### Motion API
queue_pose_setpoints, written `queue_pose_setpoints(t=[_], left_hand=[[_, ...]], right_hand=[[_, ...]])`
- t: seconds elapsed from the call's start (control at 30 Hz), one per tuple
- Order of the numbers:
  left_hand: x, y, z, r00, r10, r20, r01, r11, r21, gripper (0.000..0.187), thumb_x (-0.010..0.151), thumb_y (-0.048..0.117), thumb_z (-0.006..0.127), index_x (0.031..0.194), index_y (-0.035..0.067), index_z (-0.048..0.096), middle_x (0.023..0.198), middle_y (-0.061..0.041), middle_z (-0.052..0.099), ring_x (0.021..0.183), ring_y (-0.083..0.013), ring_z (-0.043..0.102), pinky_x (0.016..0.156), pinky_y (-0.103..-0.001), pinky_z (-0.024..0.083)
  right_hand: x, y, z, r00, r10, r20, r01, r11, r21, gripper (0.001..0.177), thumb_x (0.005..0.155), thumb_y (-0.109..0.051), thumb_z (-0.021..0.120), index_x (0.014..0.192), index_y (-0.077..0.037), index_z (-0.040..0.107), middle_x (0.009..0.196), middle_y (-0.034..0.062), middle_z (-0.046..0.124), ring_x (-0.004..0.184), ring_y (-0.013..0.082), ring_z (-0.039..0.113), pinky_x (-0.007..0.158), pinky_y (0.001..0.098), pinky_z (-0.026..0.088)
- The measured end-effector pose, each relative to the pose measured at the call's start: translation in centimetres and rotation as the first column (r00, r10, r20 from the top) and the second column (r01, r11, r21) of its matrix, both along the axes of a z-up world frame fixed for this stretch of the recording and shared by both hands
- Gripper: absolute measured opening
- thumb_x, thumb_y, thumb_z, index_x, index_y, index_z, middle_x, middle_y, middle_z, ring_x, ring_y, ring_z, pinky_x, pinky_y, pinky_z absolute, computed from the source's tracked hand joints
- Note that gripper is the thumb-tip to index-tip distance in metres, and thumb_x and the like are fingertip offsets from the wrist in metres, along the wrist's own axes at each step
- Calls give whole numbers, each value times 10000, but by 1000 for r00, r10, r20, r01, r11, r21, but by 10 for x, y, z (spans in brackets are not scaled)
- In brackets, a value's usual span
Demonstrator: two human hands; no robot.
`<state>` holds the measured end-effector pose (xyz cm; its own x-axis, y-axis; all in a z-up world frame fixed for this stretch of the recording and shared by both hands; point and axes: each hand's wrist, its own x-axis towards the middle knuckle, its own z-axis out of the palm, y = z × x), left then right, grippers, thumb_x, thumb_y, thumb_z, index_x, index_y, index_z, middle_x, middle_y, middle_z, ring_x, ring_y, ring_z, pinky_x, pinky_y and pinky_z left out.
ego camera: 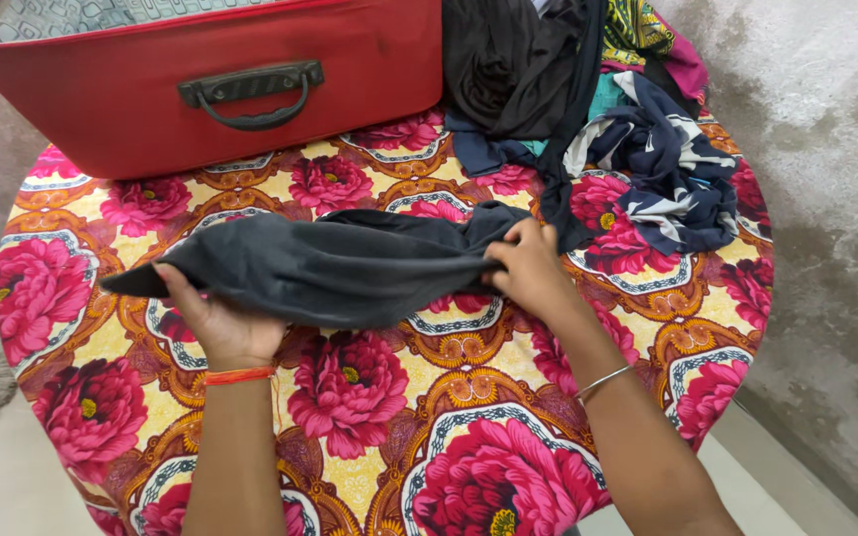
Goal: The person folds a pair of grey shorts and a black t-shirt on a floral-patterned table. The person places the folded shorts into an open red suitcase and continues folding the t-shirt.
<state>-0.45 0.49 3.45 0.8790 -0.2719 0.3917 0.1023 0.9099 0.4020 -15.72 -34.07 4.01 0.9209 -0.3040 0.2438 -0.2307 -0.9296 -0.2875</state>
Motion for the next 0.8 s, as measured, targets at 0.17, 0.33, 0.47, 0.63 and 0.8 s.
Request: queue_pose_setpoints(t=[0.17,0.33,0.47,0.63,0.8], left_hand=[[2,-8,0,983,-164,-85,177,970,167,405,991,331,689,1342,150,601,1376,-40,642,1304,-250,612,1152,-522,475],[9,-13,-10,980,-119,-160,151,967,205,389,1069,298,533,1383,75,586,1364,-94,661,1243,-277,647,1104,-496,506],[5,-9,-7,981,-177,-83,188,972,141,500,1123,424,462,1412,29,565,1380,-137,657,1258,-309,644,1100,-485,507],[-38,0,36,985,-170,-13,170,985,42,555,1075,491,473,1490,125,507,1500,-95,579,1380,-307,573,1161,-534,460],[-86,43,113,979,-104,172,102,995,21,582,1070,516,526,1551,192,487,1608,-37,517,1523,-278,502,1307,-581,398]], right_hand=[[4,-37,-15,953,-189,237,152,975,164,244,1009,-283,637,1214,-162,692,979,188,706,956,423,684,827,512,512],[10,-52,-10,899,-33,436,-238,799,552,319,1082,-378,495,1353,-225,563,1009,161,726,824,399,711,626,435,570],[-9,-20,31,908,-25,419,-420,-53,906,530,1061,-490,381,1572,-372,306,1172,131,737,804,340,744,564,399,640],[-23,15,62,718,-32,695,-681,-237,693,629,1097,-477,427,1662,-418,156,1399,145,623,1037,347,731,714,511,652],[-47,43,101,598,-106,795,-791,-235,564,600,1120,-414,429,1656,-425,159,1544,115,528,1251,321,672,892,537,619]])
